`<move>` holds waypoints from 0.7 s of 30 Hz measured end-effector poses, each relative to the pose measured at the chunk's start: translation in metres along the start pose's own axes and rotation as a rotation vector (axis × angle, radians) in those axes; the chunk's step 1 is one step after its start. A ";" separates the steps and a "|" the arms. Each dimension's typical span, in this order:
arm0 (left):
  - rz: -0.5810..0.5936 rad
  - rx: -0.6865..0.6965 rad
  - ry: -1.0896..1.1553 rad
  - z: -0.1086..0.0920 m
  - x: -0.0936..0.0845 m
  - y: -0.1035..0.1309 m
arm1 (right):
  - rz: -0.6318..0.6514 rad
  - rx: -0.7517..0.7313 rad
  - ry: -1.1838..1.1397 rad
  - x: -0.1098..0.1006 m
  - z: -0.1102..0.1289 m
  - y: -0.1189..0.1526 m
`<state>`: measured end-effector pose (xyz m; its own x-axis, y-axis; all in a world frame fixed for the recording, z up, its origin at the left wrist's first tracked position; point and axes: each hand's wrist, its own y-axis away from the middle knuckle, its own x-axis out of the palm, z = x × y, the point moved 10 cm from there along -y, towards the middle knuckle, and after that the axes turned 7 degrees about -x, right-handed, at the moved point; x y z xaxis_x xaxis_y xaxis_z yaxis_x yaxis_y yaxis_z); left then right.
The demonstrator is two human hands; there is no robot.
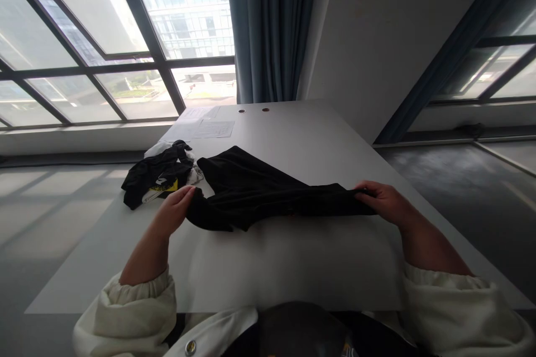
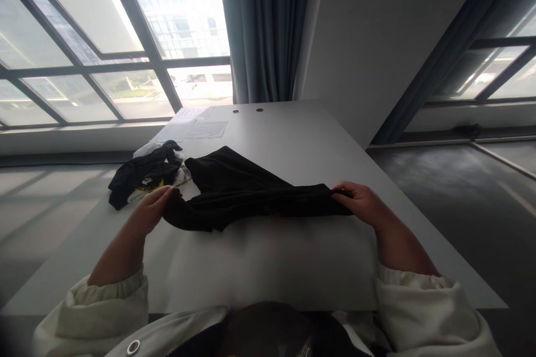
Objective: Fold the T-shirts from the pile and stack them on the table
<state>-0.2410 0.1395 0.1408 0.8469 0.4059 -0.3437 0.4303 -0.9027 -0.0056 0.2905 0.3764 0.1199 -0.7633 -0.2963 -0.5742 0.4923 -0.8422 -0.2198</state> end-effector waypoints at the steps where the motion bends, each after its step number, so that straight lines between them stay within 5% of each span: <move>1: -0.008 0.003 -0.061 -0.004 0.000 0.000 | 0.077 0.020 -0.019 0.002 0.000 -0.001; 5: -0.039 0.059 -0.301 -0.010 0.006 -0.004 | 0.241 0.090 -0.069 0.005 -0.013 -0.006; 14: -0.047 -0.029 -0.589 0.055 0.022 -0.027 | 0.029 -0.034 0.219 0.036 -0.071 -0.005; 17: -0.052 -0.041 -0.660 0.066 0.020 -0.027 | -0.036 -0.080 0.295 0.039 -0.070 -0.001; 21: -0.145 -0.035 -0.720 0.055 0.010 -0.020 | -0.096 -0.176 0.360 0.035 -0.050 -0.001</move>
<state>-0.2583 0.1533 0.0859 0.3706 0.3157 -0.8735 0.5424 -0.8370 -0.0724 0.2843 0.3896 0.0609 -0.6292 -0.0170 -0.7770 0.5138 -0.7592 -0.3994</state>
